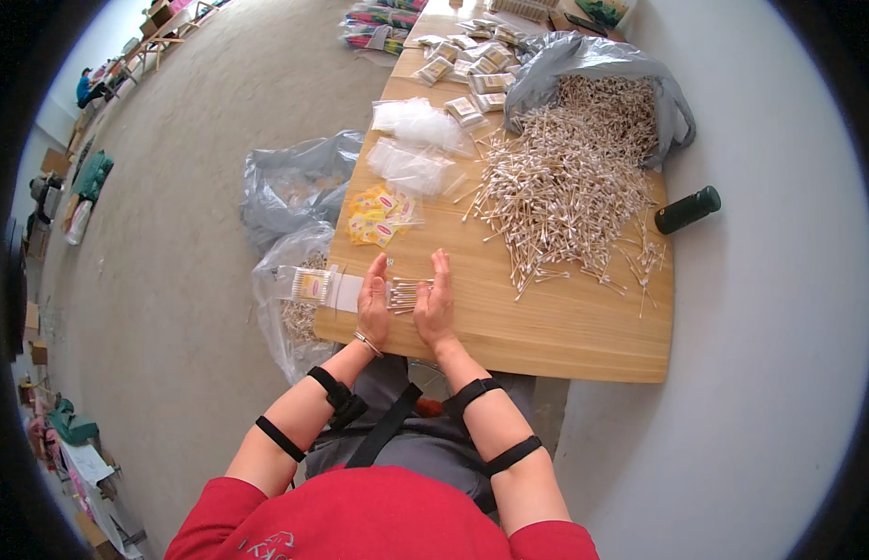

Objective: Aligning cotton swabs and placing them into small plastic bags.

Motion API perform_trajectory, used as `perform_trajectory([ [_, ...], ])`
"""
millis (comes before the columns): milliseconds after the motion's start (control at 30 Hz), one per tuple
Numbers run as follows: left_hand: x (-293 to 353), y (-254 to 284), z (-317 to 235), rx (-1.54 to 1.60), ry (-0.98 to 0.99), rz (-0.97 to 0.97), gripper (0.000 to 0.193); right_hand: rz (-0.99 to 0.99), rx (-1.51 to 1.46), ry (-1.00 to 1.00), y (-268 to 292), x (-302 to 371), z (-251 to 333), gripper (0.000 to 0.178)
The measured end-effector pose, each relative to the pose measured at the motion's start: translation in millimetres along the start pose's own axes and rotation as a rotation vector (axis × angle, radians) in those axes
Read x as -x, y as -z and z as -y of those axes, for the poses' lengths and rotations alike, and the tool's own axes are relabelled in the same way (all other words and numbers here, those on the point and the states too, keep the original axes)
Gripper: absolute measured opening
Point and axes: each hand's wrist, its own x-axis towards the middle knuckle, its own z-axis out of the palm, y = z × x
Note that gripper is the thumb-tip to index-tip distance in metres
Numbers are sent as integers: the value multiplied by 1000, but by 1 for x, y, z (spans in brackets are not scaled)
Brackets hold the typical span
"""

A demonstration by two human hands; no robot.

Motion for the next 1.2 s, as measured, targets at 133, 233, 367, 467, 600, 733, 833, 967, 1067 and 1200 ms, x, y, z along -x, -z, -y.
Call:
perform_trajectory([
  [133, 0, 1, 2, 4, 8, 35, 55, 46, -47, 36, -5, 10, 2, 52],
  [233, -1, 2, 2, 39, 17, 46, 57, 60, 133, 135, -3, 6, 0, 50],
  [367, -2, 0, 1, 60, 21, 60, 59, 288, 307, 177, 5, 2, -5, 47],
  [467, -2, 3, 3, 70, 19, 72, 59, 298, 228, 88, 8, 7, -3, 49],
  [600, -2, 8, 5, 188, 39, 83, 60, 258, 306, 250, 10, 17, 10, 54],
  [733, -6, 5, 2, 122, 43, 142, 62, 262, 502, 270, 8, 17, 3, 65],
  [833, -8, 6, 1, 109, 35, 139, 62, 250, 514, 253, 8, 17, 4, 70],
  [967, -11, 17, 10, 150, 26, 131, 63, 311, 549, 288, 8, 17, 14, 72],
  [1067, -14, 6, 6, 34, 12, 171, 60, 210, 586, 221, 3, 16, 0, 72],
  [1200, -14, 7, -6, -230, -21, 195, 53, 95, 544, 211, 14, 13, 5, 66],
])
